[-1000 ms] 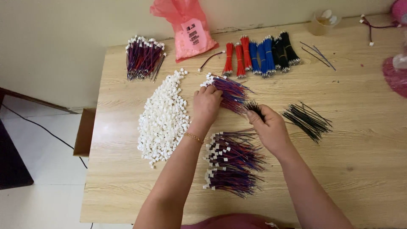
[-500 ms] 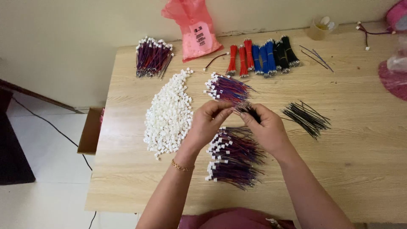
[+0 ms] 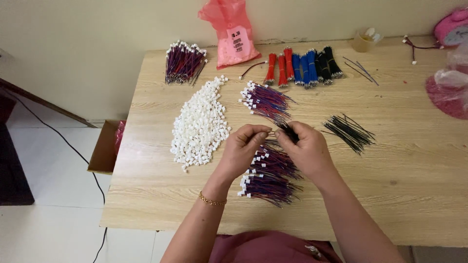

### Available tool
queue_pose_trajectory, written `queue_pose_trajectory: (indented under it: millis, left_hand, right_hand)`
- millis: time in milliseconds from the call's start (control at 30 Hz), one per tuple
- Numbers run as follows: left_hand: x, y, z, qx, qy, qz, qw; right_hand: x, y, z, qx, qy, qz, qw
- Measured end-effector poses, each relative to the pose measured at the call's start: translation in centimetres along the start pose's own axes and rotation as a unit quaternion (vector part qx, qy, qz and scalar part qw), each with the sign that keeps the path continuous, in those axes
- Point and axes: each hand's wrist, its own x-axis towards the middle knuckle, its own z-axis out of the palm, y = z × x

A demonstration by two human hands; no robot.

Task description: The person sits at a table and repeatedly picks up small white plastic connectors and black wires. They insert the wires into the connectors by hand and place the assembled units into a growing pile on the table.

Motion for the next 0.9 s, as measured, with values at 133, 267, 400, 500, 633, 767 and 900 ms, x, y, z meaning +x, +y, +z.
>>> queue_pose_trajectory:
  millis: [133, 267, 400, 500, 633, 767, 900]
  left_hand:
    - [-0.3, -0.2, -0.3, -0.049, -0.004, -0.024, 0.999]
    - [-0.1, -2.5, -0.5, -0.135, -0.01, -0.049, 0.99]
    - [-0.3, -2.8, -0.6, -0.182, -0.011, -0.052, 0.982]
    - [-0.5, -2.5, -0.4, -0.204, -0.011, -0.056, 0.977]
    - [-0.4, -2.9, -0.3, -0.198, -0.015, -0.06, 0.978]
    - [-0.5, -2.7, -0.1, -0.166, -0.007, -0.055, 0.985]
    - [-0.3, -3.7, 0.0, -0.171, 0.001, -0.061, 0.983]
  right_hand:
    - [-0.1, -1.2, -0.5, -0.045, 0.019, -0.042, 0.998]
    - [0.1, -1.5, -0.2, -0.041, 0.01, -0.062, 0.997]
    - [-0.4, -2.4, -0.5, -0.039, -0.007, -0.063, 0.997]
    - [-0.6, -2.1, -0.4, -0.016, -0.008, -0.034, 0.999]
    - [-0.5, -1.8, -0.4, -0.028, -0.008, -0.029, 0.999]
    - [-0.5, -1.6, -0.1, -0.053, -0.006, -0.027, 0.998]
    - [-0.5, -1.4, 0.3, -0.053, -0.013, -0.002, 0.999]
